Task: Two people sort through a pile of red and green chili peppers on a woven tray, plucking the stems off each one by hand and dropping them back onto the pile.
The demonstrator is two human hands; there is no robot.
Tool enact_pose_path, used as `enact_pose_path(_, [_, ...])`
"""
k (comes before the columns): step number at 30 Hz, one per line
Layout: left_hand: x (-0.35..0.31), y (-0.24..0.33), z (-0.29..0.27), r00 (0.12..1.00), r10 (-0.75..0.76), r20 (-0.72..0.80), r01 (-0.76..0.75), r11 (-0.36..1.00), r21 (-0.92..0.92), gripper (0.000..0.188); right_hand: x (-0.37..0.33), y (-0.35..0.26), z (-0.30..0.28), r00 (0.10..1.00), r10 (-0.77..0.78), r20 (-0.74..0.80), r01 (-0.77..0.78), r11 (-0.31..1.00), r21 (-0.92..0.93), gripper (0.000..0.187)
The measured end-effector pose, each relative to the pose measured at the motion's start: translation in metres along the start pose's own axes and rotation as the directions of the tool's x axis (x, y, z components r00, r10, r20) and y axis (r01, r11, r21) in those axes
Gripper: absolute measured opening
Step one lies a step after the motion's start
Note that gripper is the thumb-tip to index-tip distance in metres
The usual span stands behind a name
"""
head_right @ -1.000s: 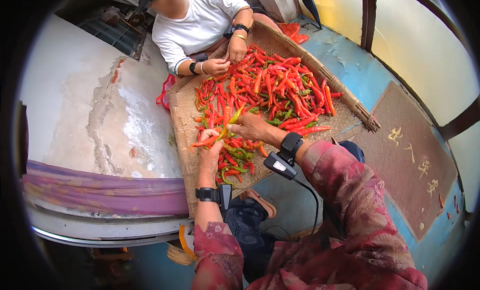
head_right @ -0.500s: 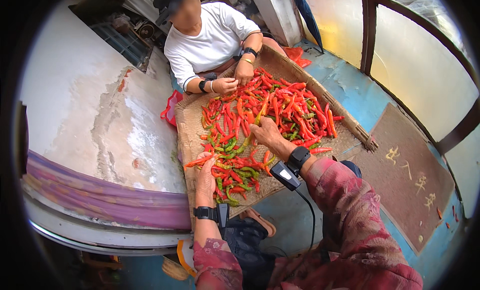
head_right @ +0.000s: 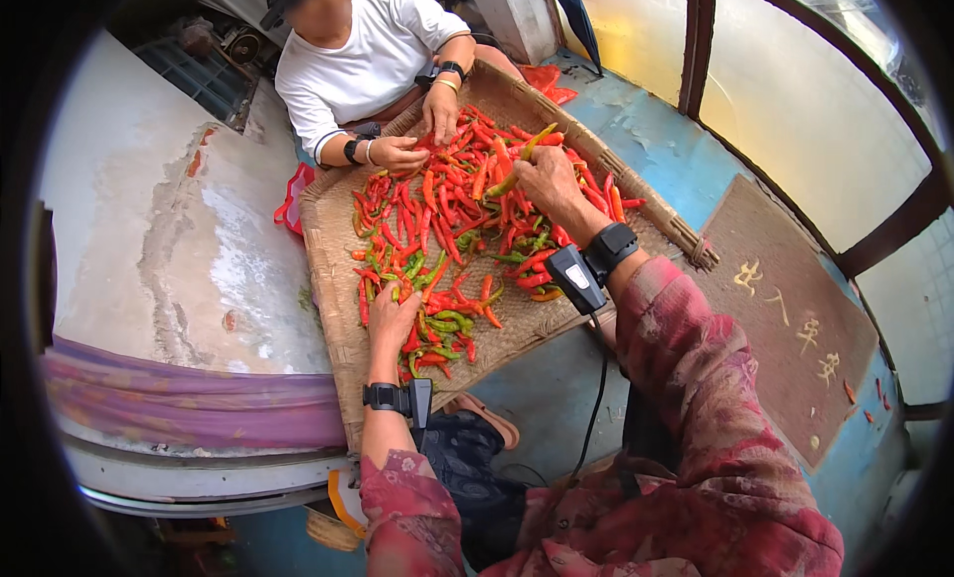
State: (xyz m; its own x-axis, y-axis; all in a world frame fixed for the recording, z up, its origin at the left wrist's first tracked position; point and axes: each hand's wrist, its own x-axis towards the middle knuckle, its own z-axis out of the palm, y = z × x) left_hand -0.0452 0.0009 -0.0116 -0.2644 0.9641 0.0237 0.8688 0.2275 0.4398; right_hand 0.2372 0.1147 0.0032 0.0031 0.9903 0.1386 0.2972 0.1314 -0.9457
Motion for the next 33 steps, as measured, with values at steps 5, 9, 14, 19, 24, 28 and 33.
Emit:
enact_pose_path(5, [0.006,0.013,0.002,0.997,0.019,0.073,-0.022,0.999,0.047,0.046,0.013,0.02,-0.012,0.995,0.074,-0.073,-0.061,0.984,0.17,0.03])
enact_pose_path(9, [0.011,0.011,0.002,0.99,-0.022,0.142,0.015,0.998,0.053,0.049,0.01,0.005,-0.021,0.992,0.051,-0.114,-0.028,0.979,0.201,0.032])
enact_pose_path(14, [0.014,0.023,0.003,0.982,-0.01,0.187,0.002,0.999,0.043,0.056,0.014,0.019,-0.031,0.964,-0.15,-0.22,0.079,0.951,-0.299,0.03])
enact_pose_path(19, [0.011,0.007,0.005,0.991,0.09,0.094,-0.09,0.996,-0.009,0.052,0.004,0.009,-0.009,0.922,-0.311,-0.229,0.248,0.932,-0.265,0.03])
enact_pose_path(24, [0.008,0.025,0.001,0.983,0.099,0.151,-0.084,0.991,-0.108,0.043,-0.027,-0.004,0.033,0.9,-0.34,0.272,0.38,0.918,-0.11,0.023])
enact_pose_path(28, [-0.001,0.041,-0.002,0.969,0.187,0.164,-0.169,0.979,-0.116,0.036,-0.052,-0.006,0.068,0.822,-0.317,0.472,0.338,0.94,0.041,0.035])
enact_pose_path(33, [-0.004,0.045,0.005,0.945,0.28,0.168,-0.266,0.958,-0.104,0.035,-0.058,-0.013,0.088,0.769,-0.415,0.487,0.407,0.904,0.128,0.02])
